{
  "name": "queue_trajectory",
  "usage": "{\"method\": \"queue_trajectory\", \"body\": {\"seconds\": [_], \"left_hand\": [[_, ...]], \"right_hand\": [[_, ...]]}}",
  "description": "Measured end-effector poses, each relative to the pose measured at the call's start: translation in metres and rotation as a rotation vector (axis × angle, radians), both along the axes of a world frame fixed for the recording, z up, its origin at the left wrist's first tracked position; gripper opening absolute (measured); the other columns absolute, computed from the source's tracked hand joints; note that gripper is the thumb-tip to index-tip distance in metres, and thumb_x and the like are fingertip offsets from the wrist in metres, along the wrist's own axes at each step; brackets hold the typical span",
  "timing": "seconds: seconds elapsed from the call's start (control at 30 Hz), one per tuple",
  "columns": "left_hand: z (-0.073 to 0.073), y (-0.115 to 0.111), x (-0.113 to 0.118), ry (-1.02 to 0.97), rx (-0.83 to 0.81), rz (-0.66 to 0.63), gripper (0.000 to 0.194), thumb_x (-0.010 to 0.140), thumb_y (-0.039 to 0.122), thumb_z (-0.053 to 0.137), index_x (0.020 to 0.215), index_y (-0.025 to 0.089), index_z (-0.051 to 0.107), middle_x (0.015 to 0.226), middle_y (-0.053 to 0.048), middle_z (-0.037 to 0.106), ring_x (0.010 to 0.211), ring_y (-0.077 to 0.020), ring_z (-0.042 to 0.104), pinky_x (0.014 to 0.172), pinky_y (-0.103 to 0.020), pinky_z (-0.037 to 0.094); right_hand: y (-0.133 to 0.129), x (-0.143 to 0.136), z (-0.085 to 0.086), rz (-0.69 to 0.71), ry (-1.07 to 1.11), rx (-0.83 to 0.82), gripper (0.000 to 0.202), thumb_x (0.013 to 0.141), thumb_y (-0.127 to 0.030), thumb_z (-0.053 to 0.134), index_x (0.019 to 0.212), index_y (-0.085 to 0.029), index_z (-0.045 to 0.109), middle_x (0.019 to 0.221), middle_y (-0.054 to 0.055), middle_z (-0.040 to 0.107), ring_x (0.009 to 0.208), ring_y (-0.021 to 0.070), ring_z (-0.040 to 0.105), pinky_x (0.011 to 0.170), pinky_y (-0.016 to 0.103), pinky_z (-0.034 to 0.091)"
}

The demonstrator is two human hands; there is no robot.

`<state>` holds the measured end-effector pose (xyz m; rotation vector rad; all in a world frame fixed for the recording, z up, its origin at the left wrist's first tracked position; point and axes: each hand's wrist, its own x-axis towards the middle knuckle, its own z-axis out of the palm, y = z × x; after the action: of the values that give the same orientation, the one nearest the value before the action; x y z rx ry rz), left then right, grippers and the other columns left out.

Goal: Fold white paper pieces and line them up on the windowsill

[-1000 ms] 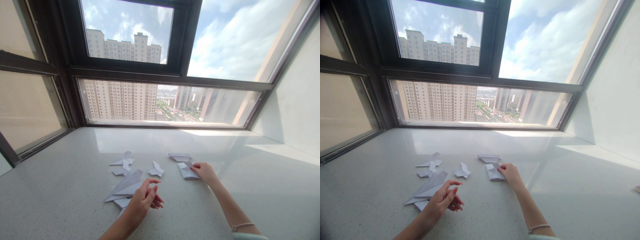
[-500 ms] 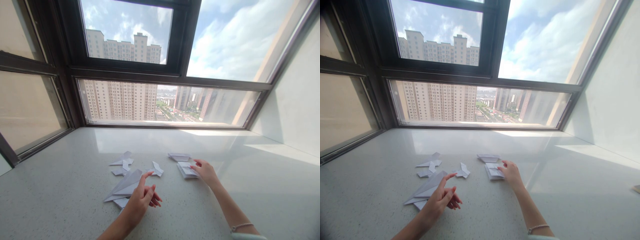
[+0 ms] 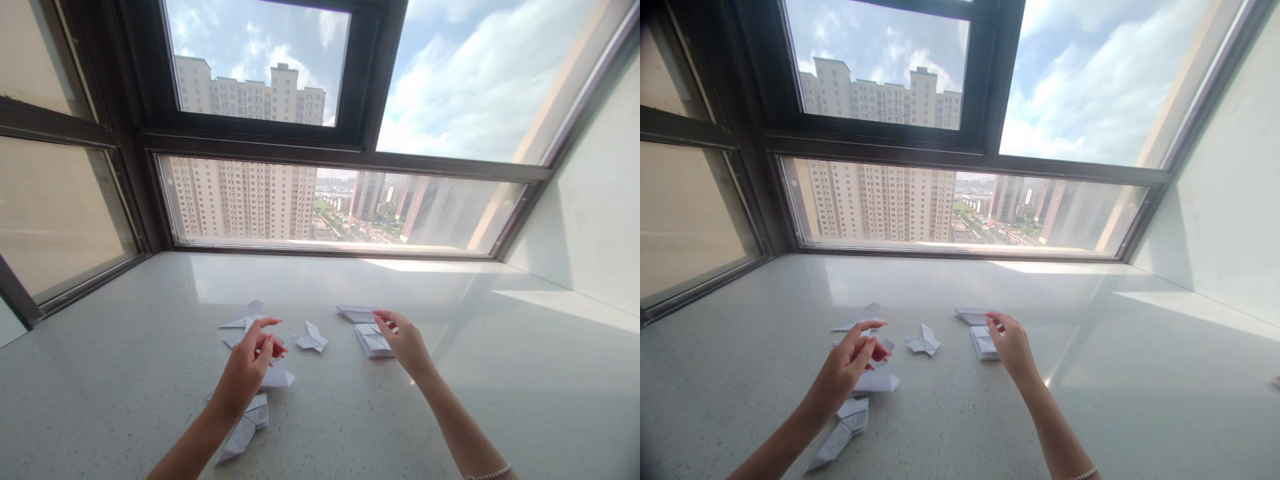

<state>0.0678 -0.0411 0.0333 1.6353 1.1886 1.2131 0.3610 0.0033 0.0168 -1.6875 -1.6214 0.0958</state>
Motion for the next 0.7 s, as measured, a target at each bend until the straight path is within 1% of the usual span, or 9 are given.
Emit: {"method": "queue_trajectory", "body": {"seconds": [0.07,0.13,0.23,0.3,0.4,0.47,0.57,0.63,0.7], "left_hand": [[0.005,0.007,-0.008,-0.066,-0.03,0.078,0.033,0.075,0.032,0.042,0.105,0.018,0.044,0.07,-0.001,0.064,0.068,-0.0173,0.061,0.056,-0.026,0.044],[0.006,0.012,-0.013,-0.111,-0.053,0.111,0.039,0.073,0.031,0.044,0.11,0.018,0.039,0.072,-0.002,0.065,0.068,-0.0172,0.061,0.056,-0.027,0.044],[0.001,0.015,-0.014,-0.122,-0.034,0.145,0.045,0.071,0.028,0.044,0.114,0.018,0.034,0.079,-0.003,0.064,0.072,-0.0168,0.06,0.062,-0.029,0.044],[-0.003,0.017,-0.014,-0.085,-0.004,0.174,0.043,0.071,0.024,0.043,0.112,0.019,0.036,0.083,-0.004,0.063,0.079,-0.0174,0.059,0.068,-0.031,0.043],[-0.01,0.017,-0.011,-0.02,0.018,0.208,0.036,0.071,0.02,0.041,0.107,0.018,0.041,0.088,-0.006,0.062,0.085,-0.0186,0.057,0.072,-0.033,0.041],[-0.016,0.016,-0.007,0.042,0.029,0.183,0.031,0.072,0.018,0.04,0.101,0.018,0.047,0.09,-0.006,0.061,0.086,-0.0192,0.056,0.072,-0.033,0.041],[-0.019,0.013,-0.002,0.171,0.095,0.086,0.023,0.07,0.016,0.043,0.087,0.019,0.057,0.091,-0.006,0.061,0.089,-0.0202,0.054,0.077,-0.033,0.039],[-0.016,0.01,0.0,0.214,0.13,0.038,0.02,0.069,0.017,0.043,0.081,0.02,0.059,0.093,-0.005,0.061,0.092,-0.0208,0.053,0.08,-0.033,0.038],[-0.011,0.007,0.001,0.212,0.115,0.013,0.019,0.07,0.018,0.042,0.079,0.02,0.059,0.095,-0.005,0.061,0.093,-0.0206,0.053,0.079,-0.032,0.038]], "right_hand": [[-0.005,-0.014,0.002,0.136,-0.011,-0.002,0.03,0.077,-0.035,0.041,0.091,-0.019,0.062,0.08,0.006,0.064,0.069,0.0191,0.056,0.066,0.031,0.044],[-0.011,-0.031,0.002,0.283,-0.062,-0.028,0.027,0.078,-0.033,0.043,0.094,-0.021,0.062,0.088,0.006,0.063,0.08,0.0206,0.055,0.073,0.034,0.043],[-0.024,-0.056,-0.001,0.497,-0.208,-0.13,0.027,0.078,-0.031,0.048,0.103,-0.028,0.059,0.108,0.005,0.057,0.102,0.0228,0.047,0.087,0.039,0.035],[-0.031,-0.07,-0.004,0.579,-0.296,-0.212,0.031,0.078,-0.033,0.05,0.108,-0.032,0.056,0.12,0.004,0.05,0.111,0.0243,0.04,0.092,0.041,0.03],[-0.036,-0.083,-0.01,0.608,-0.368,-0.292,0.034,0.08,-0.036,0.048,0.114,-0.034,0.052,0.133,0.004,0.037,0.121,0.0267,0.028,0.096,0.044,0.025],[-0.036,-0.087,-0.015,0.595,-0.398,-0.316,0.034,0.082,-0.035,0.045,0.116,-0.034,0.049,0.135,0.004,0.034,0.123,0.0271,0.025,0.097,0.044,0.023],[-0.033,-0.087,-0.021,0.566,-0.427,-0.318,0.037,0.084,-0.032,0.041,0.12,-0.032,0.045,0.133,0.004,0.037,0.123,0.0268,0.026,0.099,0.045,0.02],[-0.032,-0.085,-0.025,0.555,-0.436,-0.308,0.038,0.084,-0.031,0.04,0.122,-0.028,0.044,0.131,0.006,0.041,0.122,0.0264,0.028,0.099,0.045,0.021],[-0.032,-0.084,-0.028,0.541,-0.44,-0.284,0.039,0.084,-0.03,0.041,0.122,-0.025,0.044,0.129,0.007,0.043,0.121,0.0257,0.032,0.099,0.044,0.021]]}}
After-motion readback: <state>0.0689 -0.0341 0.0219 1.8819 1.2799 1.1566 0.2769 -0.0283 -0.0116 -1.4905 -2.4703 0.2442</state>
